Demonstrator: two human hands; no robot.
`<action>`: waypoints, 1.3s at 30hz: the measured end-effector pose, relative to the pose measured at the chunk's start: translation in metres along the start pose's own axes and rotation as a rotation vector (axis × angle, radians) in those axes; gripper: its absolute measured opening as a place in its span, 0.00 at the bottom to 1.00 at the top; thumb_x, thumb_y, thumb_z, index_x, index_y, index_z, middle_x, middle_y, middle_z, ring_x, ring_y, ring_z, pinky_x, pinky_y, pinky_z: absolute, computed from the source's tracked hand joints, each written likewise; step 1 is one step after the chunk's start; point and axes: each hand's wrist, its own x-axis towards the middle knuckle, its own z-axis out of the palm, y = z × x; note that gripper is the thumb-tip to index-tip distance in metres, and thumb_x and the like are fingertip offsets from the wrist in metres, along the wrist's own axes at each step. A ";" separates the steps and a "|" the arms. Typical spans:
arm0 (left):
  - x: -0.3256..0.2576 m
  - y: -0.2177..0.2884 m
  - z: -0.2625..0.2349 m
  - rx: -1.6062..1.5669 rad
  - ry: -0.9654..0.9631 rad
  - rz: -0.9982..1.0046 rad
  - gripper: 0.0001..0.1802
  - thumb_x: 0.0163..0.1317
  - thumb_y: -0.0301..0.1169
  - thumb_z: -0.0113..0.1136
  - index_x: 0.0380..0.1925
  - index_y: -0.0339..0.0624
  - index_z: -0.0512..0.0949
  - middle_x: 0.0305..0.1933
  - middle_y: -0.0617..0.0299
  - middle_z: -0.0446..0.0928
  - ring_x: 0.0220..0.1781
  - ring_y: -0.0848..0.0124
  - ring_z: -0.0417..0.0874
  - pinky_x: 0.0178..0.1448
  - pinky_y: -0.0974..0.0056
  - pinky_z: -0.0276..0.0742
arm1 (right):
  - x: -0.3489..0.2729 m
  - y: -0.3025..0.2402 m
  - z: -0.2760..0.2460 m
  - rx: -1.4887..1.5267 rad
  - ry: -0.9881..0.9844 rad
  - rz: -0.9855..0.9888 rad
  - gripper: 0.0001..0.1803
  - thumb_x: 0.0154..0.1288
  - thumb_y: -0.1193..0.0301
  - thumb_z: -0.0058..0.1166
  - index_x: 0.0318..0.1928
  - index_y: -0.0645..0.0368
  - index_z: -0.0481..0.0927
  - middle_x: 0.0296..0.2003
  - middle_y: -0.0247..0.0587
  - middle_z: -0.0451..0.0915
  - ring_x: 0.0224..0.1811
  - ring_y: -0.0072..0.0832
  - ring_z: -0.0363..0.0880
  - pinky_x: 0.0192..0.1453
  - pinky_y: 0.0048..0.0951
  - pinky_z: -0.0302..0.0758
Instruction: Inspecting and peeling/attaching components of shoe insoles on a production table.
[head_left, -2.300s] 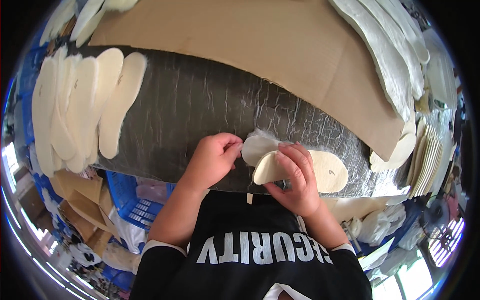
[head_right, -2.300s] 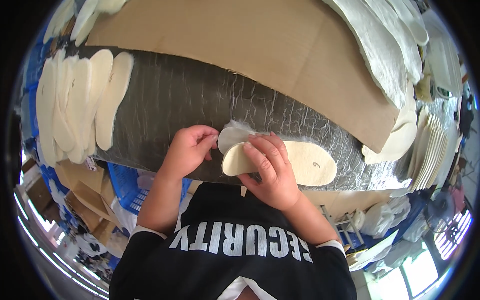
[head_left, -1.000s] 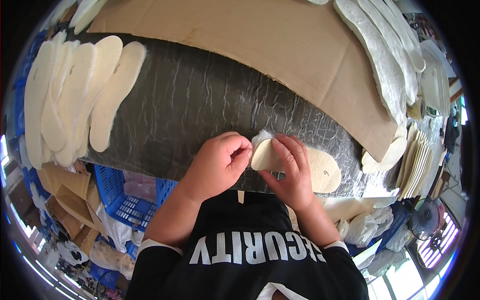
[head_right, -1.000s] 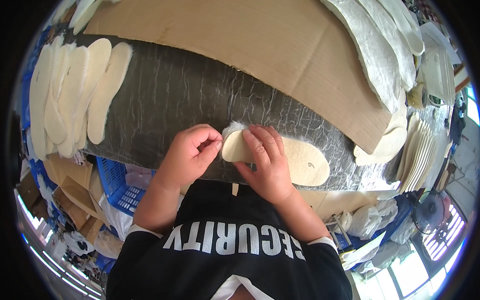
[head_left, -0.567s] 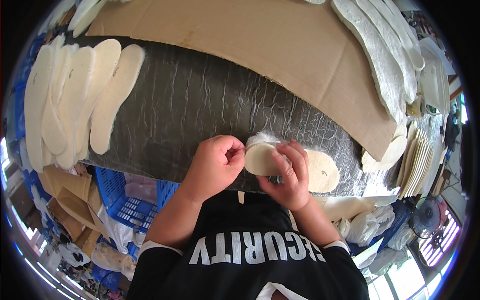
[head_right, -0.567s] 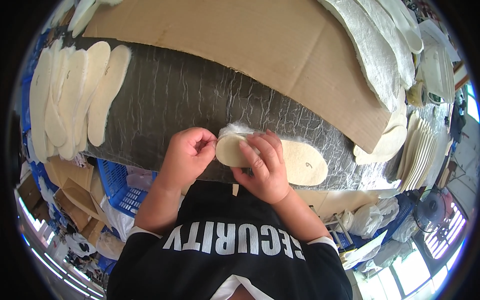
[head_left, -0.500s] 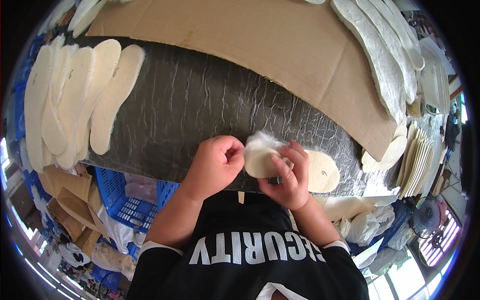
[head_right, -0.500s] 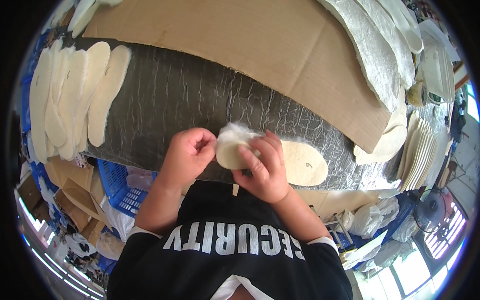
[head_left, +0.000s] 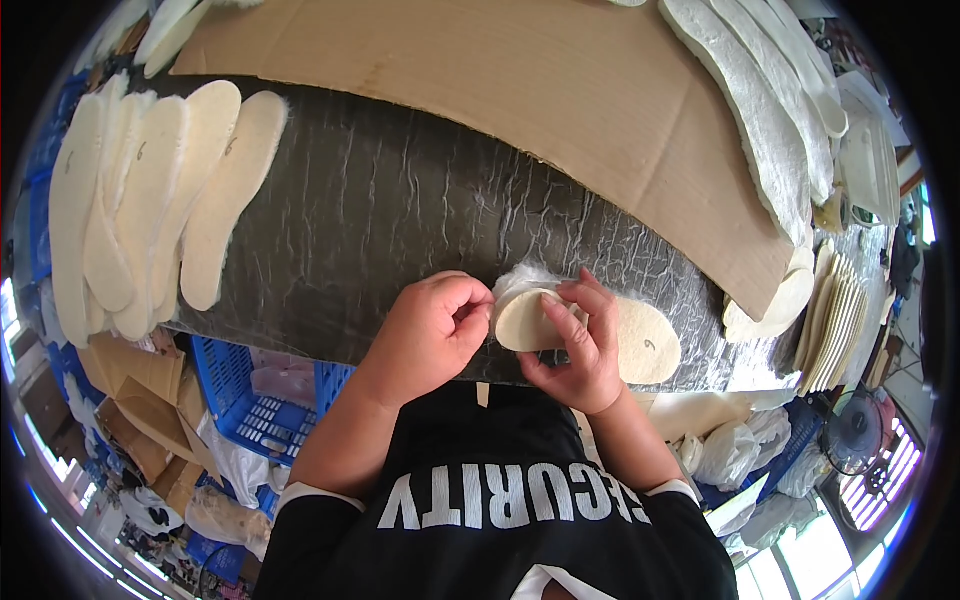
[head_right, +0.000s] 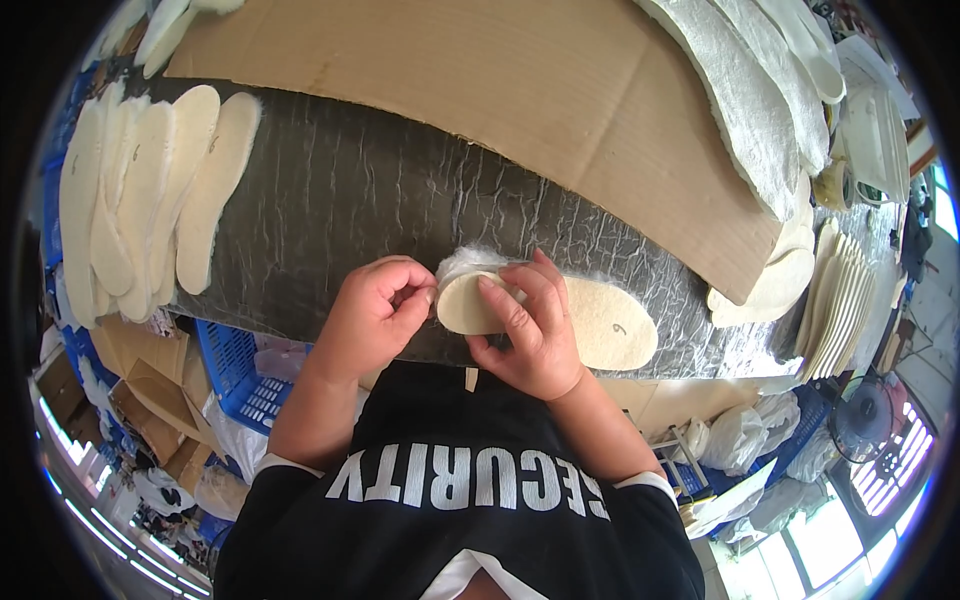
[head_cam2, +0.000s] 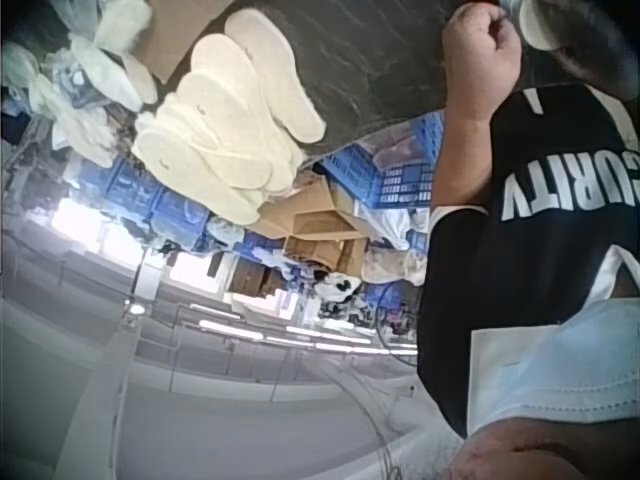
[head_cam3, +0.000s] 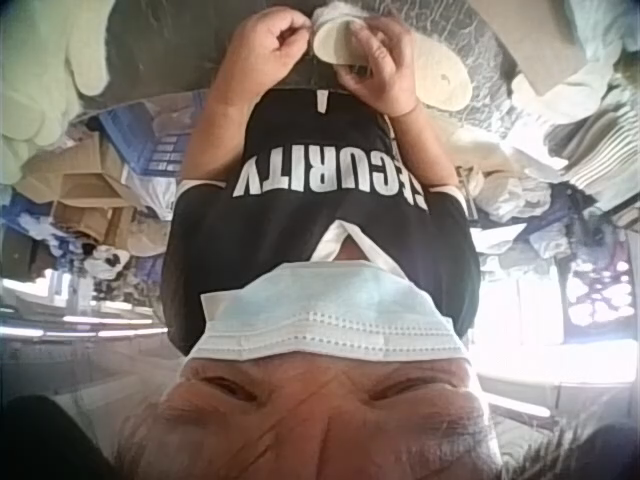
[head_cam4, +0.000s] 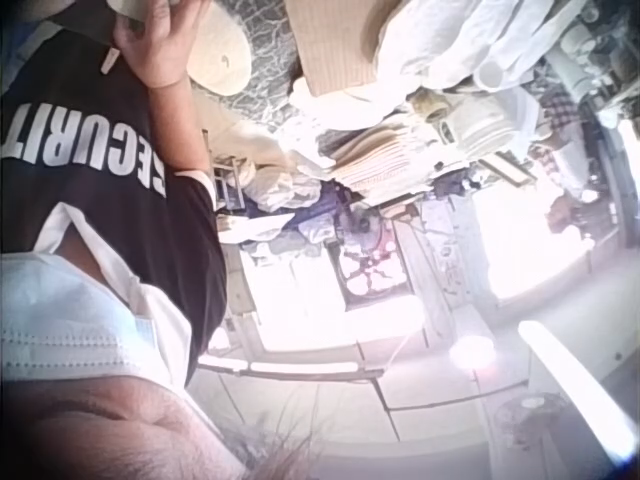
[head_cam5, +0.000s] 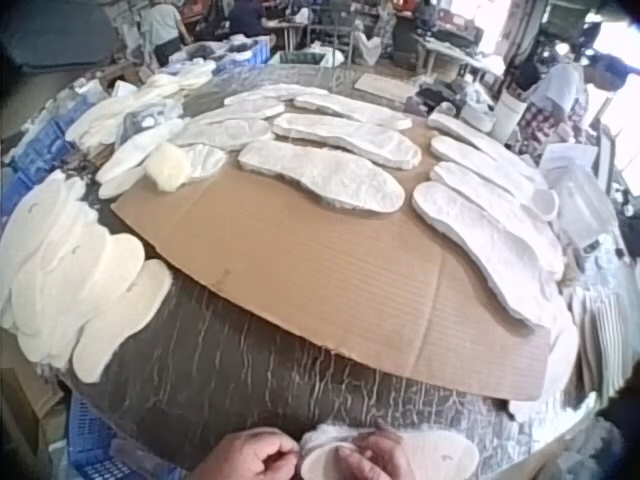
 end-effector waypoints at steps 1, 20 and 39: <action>0.000 0.001 0.000 -0.005 -0.016 0.009 0.01 0.59 0.18 0.56 0.30 0.30 0.76 0.29 0.61 0.75 0.28 0.78 0.76 0.30 0.72 0.71 | 0.000 0.000 -0.001 -0.002 -0.003 0.001 0.39 0.35 0.75 0.70 0.56 0.56 0.75 0.49 0.46 0.70 0.50 0.45 0.74 0.63 0.59 0.67; -0.002 0.006 0.002 0.024 -0.033 0.086 0.02 0.62 0.20 0.56 0.31 0.31 0.76 0.31 0.59 0.76 0.29 0.76 0.79 0.32 0.72 0.74 | 0.000 0.002 0.001 -0.016 -0.024 0.028 0.38 0.36 0.74 0.70 0.56 0.57 0.75 0.50 0.47 0.70 0.53 0.48 0.72 0.64 0.58 0.66; -0.007 -0.039 -0.003 -0.285 -0.020 0.108 0.08 0.55 0.13 0.62 0.31 0.33 0.74 0.43 0.57 0.76 0.44 0.73 0.77 0.49 0.69 0.76 | 0.028 0.023 -0.045 -0.018 -0.347 0.326 0.23 0.52 0.61 0.67 0.47 0.55 0.80 0.36 0.40 0.82 0.41 0.40 0.79 0.51 0.39 0.70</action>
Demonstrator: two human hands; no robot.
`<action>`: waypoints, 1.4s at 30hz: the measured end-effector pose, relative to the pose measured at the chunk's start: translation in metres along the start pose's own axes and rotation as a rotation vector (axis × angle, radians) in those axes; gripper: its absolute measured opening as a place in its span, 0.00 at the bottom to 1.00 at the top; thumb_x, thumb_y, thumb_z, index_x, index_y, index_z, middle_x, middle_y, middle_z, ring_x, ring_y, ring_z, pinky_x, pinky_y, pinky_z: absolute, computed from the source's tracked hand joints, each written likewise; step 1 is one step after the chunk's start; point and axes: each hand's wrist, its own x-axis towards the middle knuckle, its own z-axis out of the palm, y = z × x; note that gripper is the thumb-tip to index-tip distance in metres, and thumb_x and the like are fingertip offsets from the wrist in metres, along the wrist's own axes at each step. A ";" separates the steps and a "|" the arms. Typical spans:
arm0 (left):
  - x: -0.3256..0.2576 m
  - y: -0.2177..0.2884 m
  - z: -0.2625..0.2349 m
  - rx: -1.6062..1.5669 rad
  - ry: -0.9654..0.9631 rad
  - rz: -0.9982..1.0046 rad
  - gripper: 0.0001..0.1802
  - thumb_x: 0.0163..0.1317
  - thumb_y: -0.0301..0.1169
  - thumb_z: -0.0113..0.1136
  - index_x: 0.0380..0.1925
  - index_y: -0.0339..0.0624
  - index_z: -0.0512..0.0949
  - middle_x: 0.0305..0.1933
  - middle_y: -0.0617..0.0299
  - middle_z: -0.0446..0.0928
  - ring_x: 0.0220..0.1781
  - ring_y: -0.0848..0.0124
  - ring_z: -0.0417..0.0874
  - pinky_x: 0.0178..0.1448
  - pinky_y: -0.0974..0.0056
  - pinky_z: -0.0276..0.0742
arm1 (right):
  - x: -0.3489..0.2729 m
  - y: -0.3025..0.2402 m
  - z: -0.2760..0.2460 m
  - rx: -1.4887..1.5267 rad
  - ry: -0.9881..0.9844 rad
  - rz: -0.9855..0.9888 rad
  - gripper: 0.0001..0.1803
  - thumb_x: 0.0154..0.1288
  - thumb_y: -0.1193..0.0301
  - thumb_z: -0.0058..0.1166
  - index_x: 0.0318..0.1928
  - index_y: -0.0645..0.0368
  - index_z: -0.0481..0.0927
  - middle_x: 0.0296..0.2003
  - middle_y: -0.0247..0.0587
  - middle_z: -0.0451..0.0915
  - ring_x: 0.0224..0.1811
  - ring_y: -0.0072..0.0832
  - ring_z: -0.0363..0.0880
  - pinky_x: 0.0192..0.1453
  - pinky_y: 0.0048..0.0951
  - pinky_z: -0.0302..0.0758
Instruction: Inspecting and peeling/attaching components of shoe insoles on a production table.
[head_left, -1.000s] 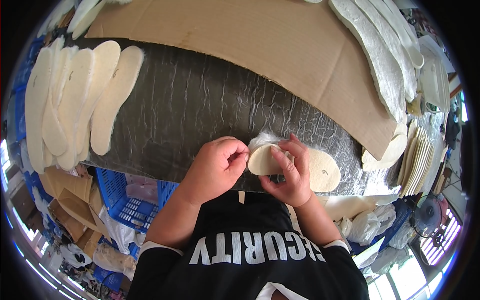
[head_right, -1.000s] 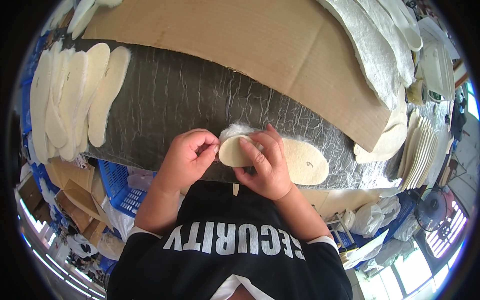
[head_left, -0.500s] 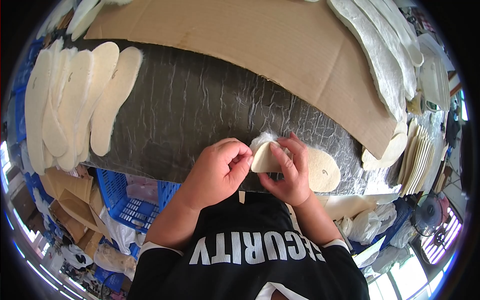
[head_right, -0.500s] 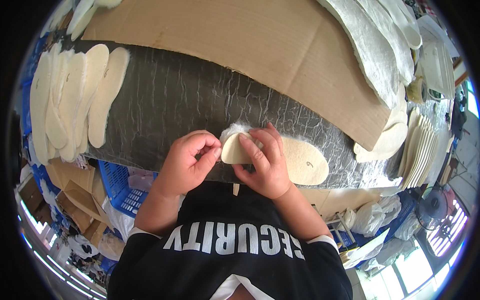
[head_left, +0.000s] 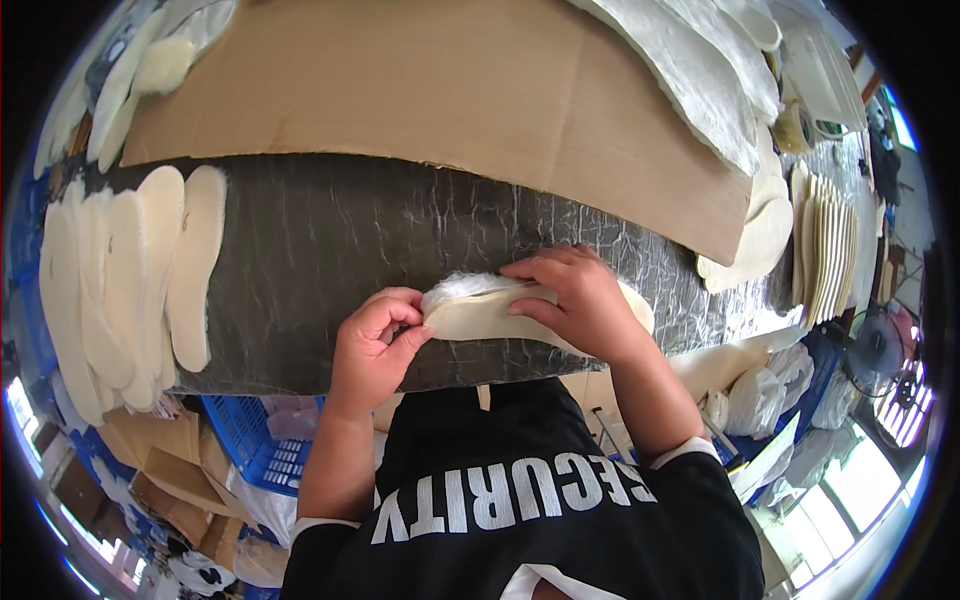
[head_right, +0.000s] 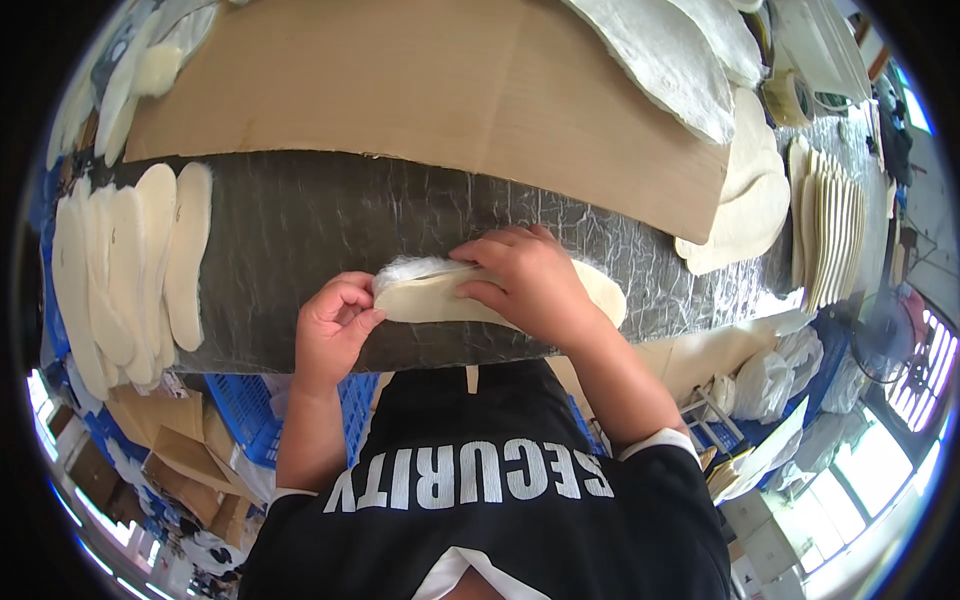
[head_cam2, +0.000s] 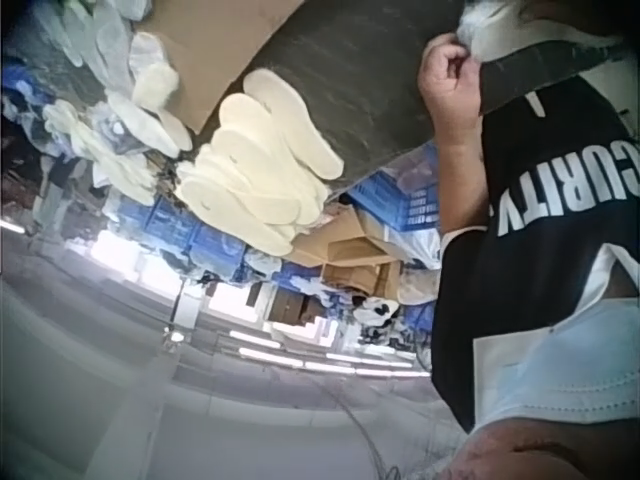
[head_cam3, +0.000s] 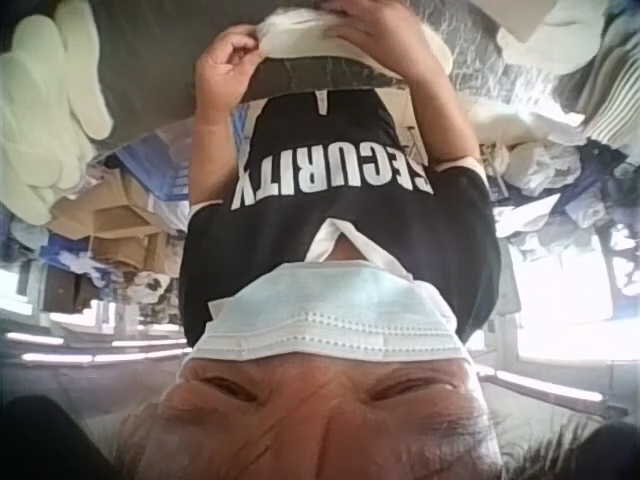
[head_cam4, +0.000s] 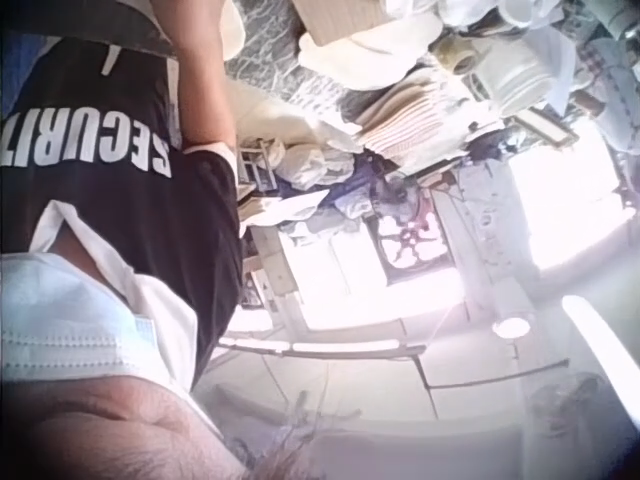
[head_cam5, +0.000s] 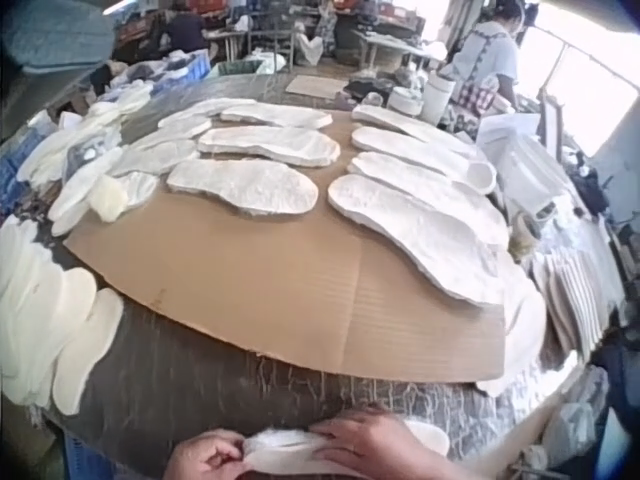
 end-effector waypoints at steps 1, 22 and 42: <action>0.000 -0.001 0.000 -0.077 0.014 -0.033 0.08 0.56 0.12 0.61 0.32 0.33 0.75 0.44 0.57 0.75 0.46 0.73 0.77 0.50 0.69 0.76 | 0.000 0.000 0.000 0.007 -0.033 -0.004 0.21 0.52 0.62 0.67 0.46 0.55 0.81 0.36 0.39 0.82 0.41 0.40 0.79 0.51 0.39 0.70; 0.001 -0.002 0.004 -0.274 0.119 -0.072 0.04 0.63 0.20 0.59 0.35 0.32 0.75 0.51 0.52 0.76 0.47 0.73 0.76 0.54 0.68 0.74 | 0.008 -0.004 0.013 0.090 0.025 -0.111 0.10 0.62 0.64 0.59 0.40 0.55 0.82 0.33 0.40 0.80 0.36 0.41 0.78 0.44 0.37 0.72; 0.017 0.086 0.032 0.821 -0.092 0.681 0.21 0.36 0.25 0.76 0.34 0.53 0.80 0.63 0.57 0.73 0.71 0.54 0.63 0.69 0.51 0.58 | -0.014 -0.014 0.029 1.916 -0.532 0.693 0.19 0.76 0.62 0.42 0.50 0.64 0.79 0.36 0.39 0.84 0.31 0.21 0.83 0.32 0.23 0.80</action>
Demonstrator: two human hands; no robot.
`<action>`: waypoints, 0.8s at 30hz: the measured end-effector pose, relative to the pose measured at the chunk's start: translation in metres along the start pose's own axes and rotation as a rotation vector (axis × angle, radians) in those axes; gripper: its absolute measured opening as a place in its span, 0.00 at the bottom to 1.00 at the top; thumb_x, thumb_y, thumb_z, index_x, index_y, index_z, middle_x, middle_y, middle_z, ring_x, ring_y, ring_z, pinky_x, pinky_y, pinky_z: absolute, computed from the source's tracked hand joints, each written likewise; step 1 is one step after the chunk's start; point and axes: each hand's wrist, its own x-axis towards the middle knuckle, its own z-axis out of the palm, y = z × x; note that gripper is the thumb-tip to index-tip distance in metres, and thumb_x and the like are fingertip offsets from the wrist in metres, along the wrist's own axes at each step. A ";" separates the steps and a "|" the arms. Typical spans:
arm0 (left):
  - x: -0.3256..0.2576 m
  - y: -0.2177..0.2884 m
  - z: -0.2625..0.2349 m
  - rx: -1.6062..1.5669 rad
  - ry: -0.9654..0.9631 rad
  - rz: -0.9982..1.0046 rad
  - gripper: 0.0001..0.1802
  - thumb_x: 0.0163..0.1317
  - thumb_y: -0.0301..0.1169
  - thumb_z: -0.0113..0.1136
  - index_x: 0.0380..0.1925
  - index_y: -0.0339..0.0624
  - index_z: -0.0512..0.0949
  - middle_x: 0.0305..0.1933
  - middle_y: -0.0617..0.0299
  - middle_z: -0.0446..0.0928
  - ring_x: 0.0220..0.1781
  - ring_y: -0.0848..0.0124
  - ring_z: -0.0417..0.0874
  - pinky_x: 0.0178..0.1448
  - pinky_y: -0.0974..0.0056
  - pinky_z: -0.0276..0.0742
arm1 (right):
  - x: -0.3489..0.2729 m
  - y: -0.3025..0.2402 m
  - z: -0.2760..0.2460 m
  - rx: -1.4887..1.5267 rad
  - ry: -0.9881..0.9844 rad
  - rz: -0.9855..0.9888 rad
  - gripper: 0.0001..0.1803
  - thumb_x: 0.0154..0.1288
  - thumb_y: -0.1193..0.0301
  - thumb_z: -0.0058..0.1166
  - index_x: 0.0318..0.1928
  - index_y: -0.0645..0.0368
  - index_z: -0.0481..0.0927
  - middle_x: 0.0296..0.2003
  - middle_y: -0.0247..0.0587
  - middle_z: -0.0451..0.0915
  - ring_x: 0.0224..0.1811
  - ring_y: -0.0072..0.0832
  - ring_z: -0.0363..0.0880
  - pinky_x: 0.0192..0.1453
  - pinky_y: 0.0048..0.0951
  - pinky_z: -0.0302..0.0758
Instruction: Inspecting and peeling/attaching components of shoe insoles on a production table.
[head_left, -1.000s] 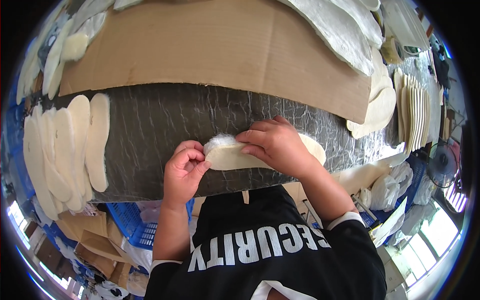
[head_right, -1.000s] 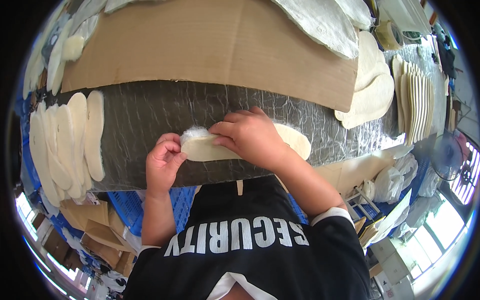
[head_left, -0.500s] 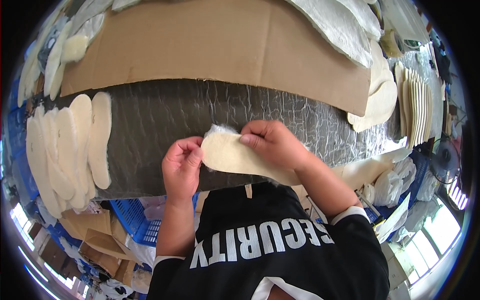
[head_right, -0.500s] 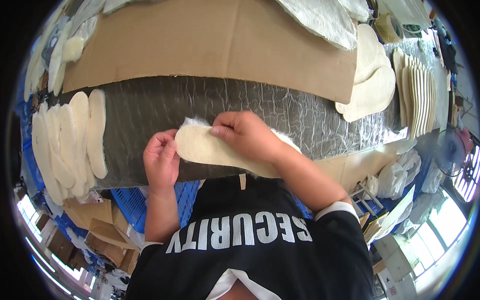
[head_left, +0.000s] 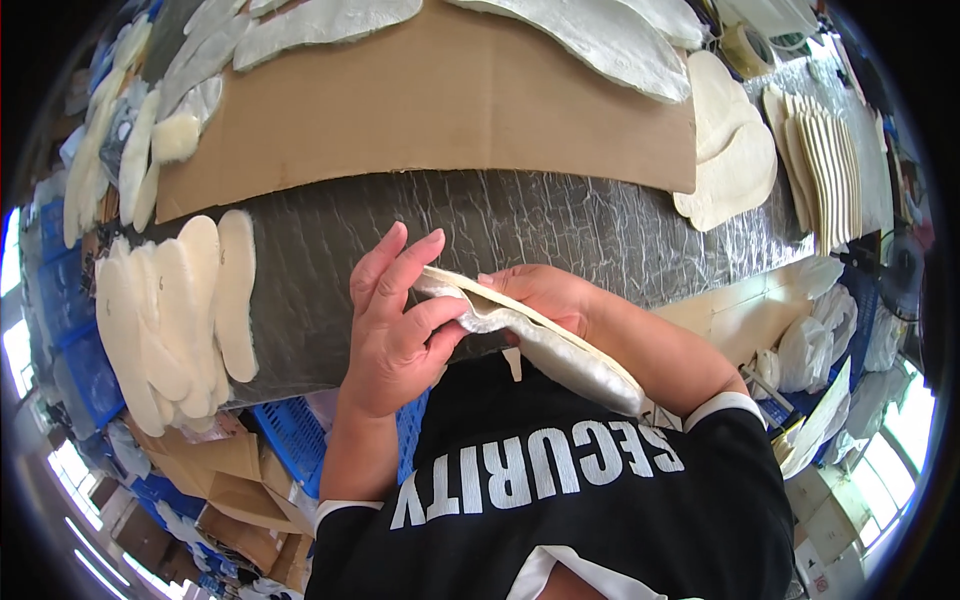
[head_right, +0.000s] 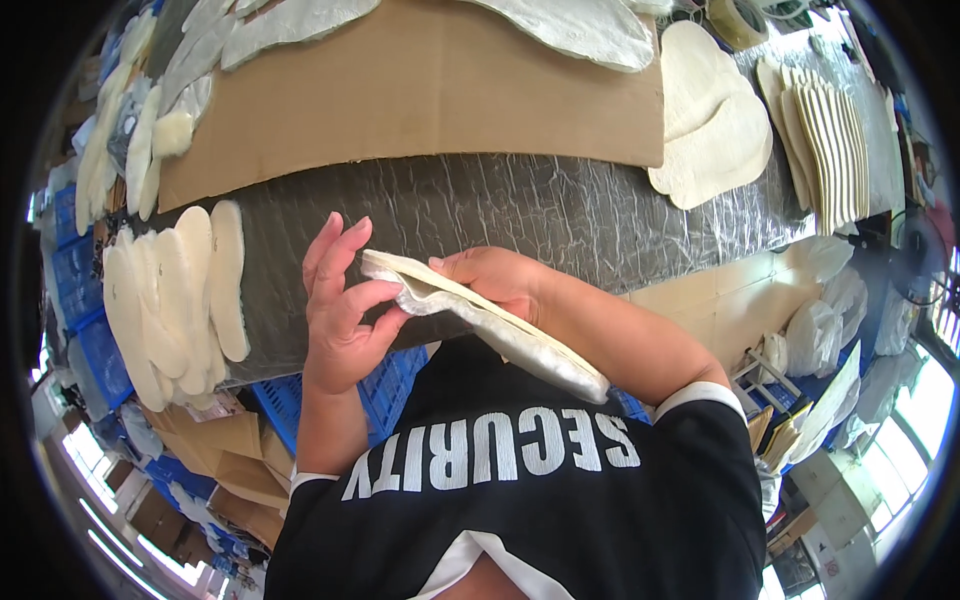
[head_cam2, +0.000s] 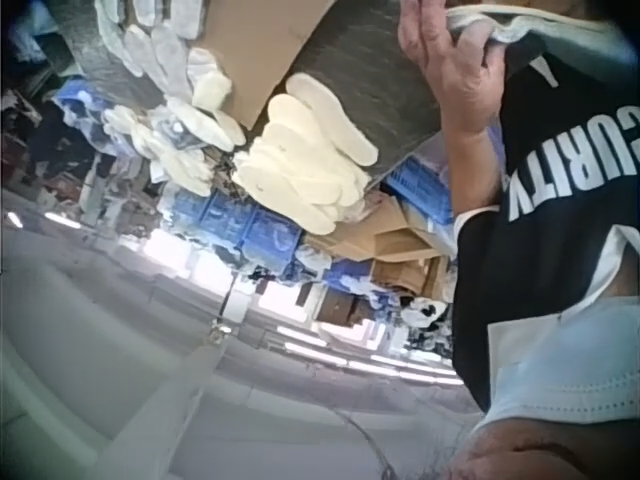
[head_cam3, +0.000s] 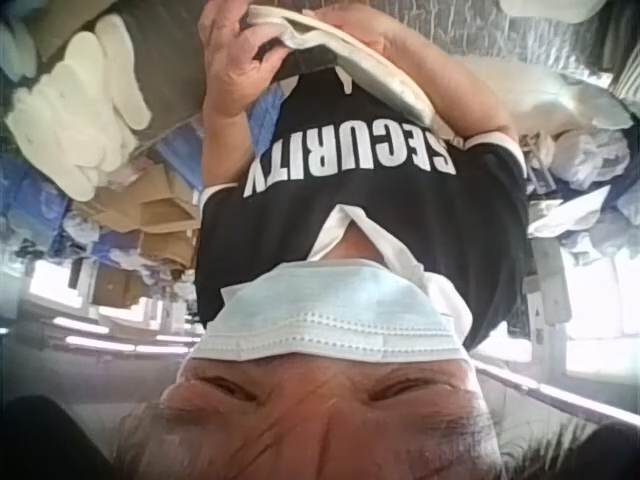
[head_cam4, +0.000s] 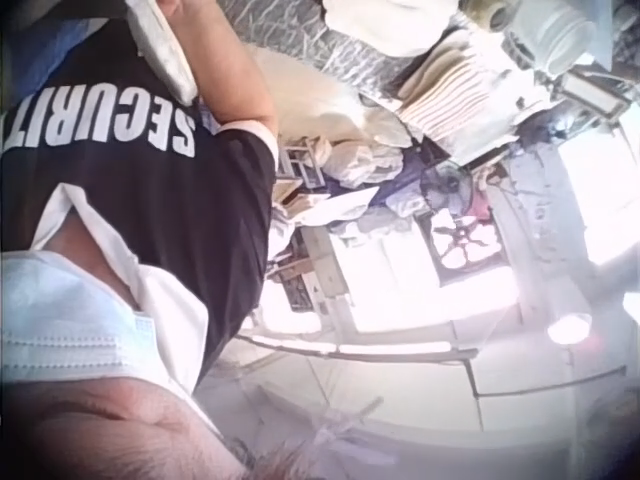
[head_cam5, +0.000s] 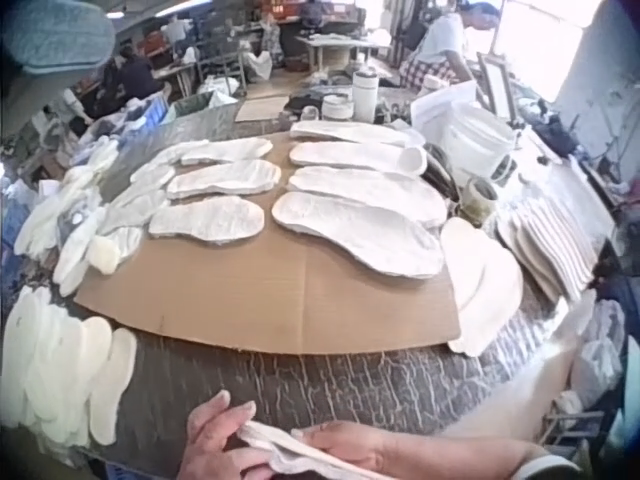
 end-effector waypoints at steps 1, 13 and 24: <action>0.001 0.003 -0.003 0.002 -0.010 0.006 0.21 0.36 0.25 0.76 0.34 0.53 0.80 0.63 0.57 0.73 0.71 0.54 0.63 0.69 0.51 0.58 | -0.001 0.004 0.001 -0.006 0.011 0.024 0.19 0.76 0.61 0.42 0.49 0.63 0.79 0.34 0.38 0.84 0.28 0.20 0.82 0.29 0.21 0.79; 0.020 0.024 -0.017 0.064 -0.361 0.094 0.10 0.39 0.25 0.70 0.23 0.50 0.79 0.60 0.62 0.76 0.68 0.56 0.68 0.72 0.48 0.52 | -0.007 0.024 0.011 -0.066 0.122 0.100 0.16 0.74 0.58 0.45 0.44 0.57 0.78 0.24 0.31 0.79 0.15 0.17 0.76 0.16 0.17 0.77; 0.017 0.011 -0.004 -0.173 -0.380 0.077 0.09 0.45 0.25 0.68 0.25 0.47 0.77 0.39 0.66 0.80 0.44 0.62 0.79 0.64 0.49 0.63 | -0.006 0.044 -0.009 -0.377 0.096 0.067 0.16 0.76 0.61 0.41 0.46 0.57 0.79 0.33 0.35 0.79 0.31 0.19 0.79 0.32 0.23 0.79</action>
